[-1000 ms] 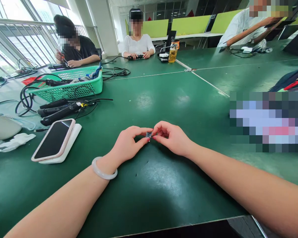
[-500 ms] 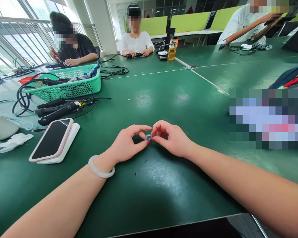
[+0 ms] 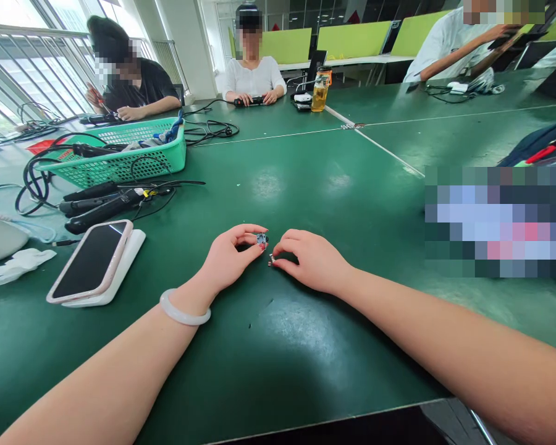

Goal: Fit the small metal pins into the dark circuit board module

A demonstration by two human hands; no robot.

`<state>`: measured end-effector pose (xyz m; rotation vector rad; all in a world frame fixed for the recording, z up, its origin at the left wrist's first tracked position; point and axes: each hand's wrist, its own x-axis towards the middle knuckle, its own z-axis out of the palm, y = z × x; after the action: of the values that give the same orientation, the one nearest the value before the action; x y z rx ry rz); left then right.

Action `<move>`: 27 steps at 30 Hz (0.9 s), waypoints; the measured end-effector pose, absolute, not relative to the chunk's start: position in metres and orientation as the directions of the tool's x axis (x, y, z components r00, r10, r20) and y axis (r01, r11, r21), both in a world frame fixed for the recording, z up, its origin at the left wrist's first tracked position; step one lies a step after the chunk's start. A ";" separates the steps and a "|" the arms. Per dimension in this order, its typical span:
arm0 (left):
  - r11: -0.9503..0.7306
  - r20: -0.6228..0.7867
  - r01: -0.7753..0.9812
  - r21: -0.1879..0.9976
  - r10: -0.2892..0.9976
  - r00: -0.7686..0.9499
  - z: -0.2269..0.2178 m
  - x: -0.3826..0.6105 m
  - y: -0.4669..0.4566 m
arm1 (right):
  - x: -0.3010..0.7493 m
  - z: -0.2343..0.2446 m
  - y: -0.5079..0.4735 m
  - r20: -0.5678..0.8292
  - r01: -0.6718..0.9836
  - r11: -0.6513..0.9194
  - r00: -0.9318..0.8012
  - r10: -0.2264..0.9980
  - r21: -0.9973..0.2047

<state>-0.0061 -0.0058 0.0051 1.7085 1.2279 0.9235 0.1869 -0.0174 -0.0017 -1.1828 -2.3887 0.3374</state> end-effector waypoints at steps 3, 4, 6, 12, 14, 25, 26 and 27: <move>-0.200 0.104 0.384 0.901 0.961 0.257 0.005 -0.005 -0.007 | 0.184 -0.003 -0.016 0.277 0.705 0.611 -0.545 0.791 -0.360; -0.207 0.108 0.390 0.897 0.959 0.262 0.005 -0.005 -0.007 | 0.183 -0.003 -0.016 0.268 0.711 0.610 -0.548 0.792 -0.350; -0.225 0.119 0.402 0.887 0.955 0.272 0.004 -0.005 -0.007 | 0.183 -0.004 -0.014 0.249 0.723 0.603 -0.549 0.798 -0.337; -0.269 0.131 0.454 0.849 0.941 0.312 0.005 -0.005 -0.010 | 0.184 -0.002 -0.014 0.207 0.741 0.600 -0.563 0.800 -0.303; -0.276 0.126 0.502 0.820 0.942 0.312 0.007 -0.004 -0.010 | 0.184 -0.001 -0.014 0.198 0.745 0.595 -0.561 0.804 -0.303; -0.314 0.155 0.535 0.784 0.935 0.320 0.007 -0.005 -0.010 | 0.187 0.004 -0.021 0.405 0.645 0.621 -0.474 0.782 -0.445; -0.323 0.160 0.531 0.784 0.931 0.329 0.008 -0.005 -0.010 | 0.187 0.004 -0.022 0.412 0.633 0.634 -0.483 0.772 -0.445; -0.331 0.165 0.526 0.783 0.927 0.337 0.008 -0.004 -0.011 | 0.187 0.004 -0.022 0.416 0.623 0.644 -0.493 0.764 -0.443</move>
<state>-0.0040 -0.0112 0.0084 1.9799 1.2685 0.8254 0.1869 -0.0224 0.0040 -1.0756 -2.2738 0.3122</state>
